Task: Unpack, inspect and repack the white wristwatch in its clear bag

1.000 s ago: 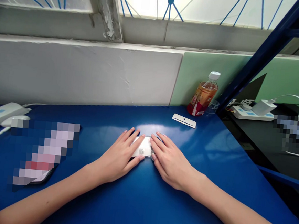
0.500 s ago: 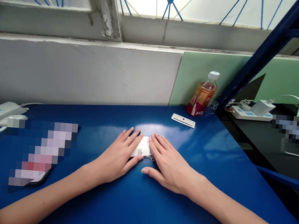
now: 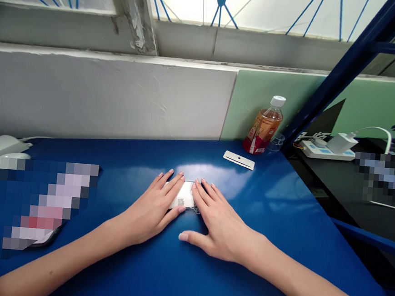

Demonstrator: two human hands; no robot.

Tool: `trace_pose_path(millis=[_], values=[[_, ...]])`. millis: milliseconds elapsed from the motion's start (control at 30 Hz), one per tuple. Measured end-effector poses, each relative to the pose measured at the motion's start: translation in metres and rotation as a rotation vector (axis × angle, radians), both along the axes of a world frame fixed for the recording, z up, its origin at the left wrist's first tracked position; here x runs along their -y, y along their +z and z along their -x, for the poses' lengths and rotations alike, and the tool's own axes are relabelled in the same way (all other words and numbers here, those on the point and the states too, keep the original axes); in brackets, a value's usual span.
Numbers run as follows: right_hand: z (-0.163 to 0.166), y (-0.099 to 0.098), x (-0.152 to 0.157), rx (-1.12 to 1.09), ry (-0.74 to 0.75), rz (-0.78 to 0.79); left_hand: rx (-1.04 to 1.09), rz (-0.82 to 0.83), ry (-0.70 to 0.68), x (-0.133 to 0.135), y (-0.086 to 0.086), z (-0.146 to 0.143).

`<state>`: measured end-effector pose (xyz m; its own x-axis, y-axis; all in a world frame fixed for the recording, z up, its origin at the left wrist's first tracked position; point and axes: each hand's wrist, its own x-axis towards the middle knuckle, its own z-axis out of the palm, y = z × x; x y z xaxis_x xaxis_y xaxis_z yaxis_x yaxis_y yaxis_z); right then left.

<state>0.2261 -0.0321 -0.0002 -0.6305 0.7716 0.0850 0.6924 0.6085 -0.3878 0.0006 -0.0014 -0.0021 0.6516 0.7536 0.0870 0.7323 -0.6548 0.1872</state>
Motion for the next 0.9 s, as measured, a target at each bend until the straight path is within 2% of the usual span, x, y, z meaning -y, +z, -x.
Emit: trace_pose_path(millis=[167,333,567,700,833,900], values=[[0.003,-0.005,-0.004,-0.110,-0.062,-0.074,0.028,0.006,0.009,-0.001,-0.002,0.002],[-0.012,-0.006,-0.022,-0.246,-0.129,-0.151,0.069,0.026,-0.007,-0.001,-0.004,0.005],[-0.024,-0.005,-0.035,-0.298,-0.010,-0.262,0.136,0.062,-0.123,-0.001,-0.003,0.007],[-0.031,0.001,-0.038,-0.329,0.031,-0.318,0.173,0.095,-0.140,0.000,0.003,0.010],[-0.037,0.006,-0.039,-0.410,0.034,-0.285,0.301,0.138,-0.172,0.000,0.006,0.017],[-0.036,0.009,-0.037,-0.506,0.013,-0.234,0.426,0.142,-0.140,-0.001,0.003,0.019]])
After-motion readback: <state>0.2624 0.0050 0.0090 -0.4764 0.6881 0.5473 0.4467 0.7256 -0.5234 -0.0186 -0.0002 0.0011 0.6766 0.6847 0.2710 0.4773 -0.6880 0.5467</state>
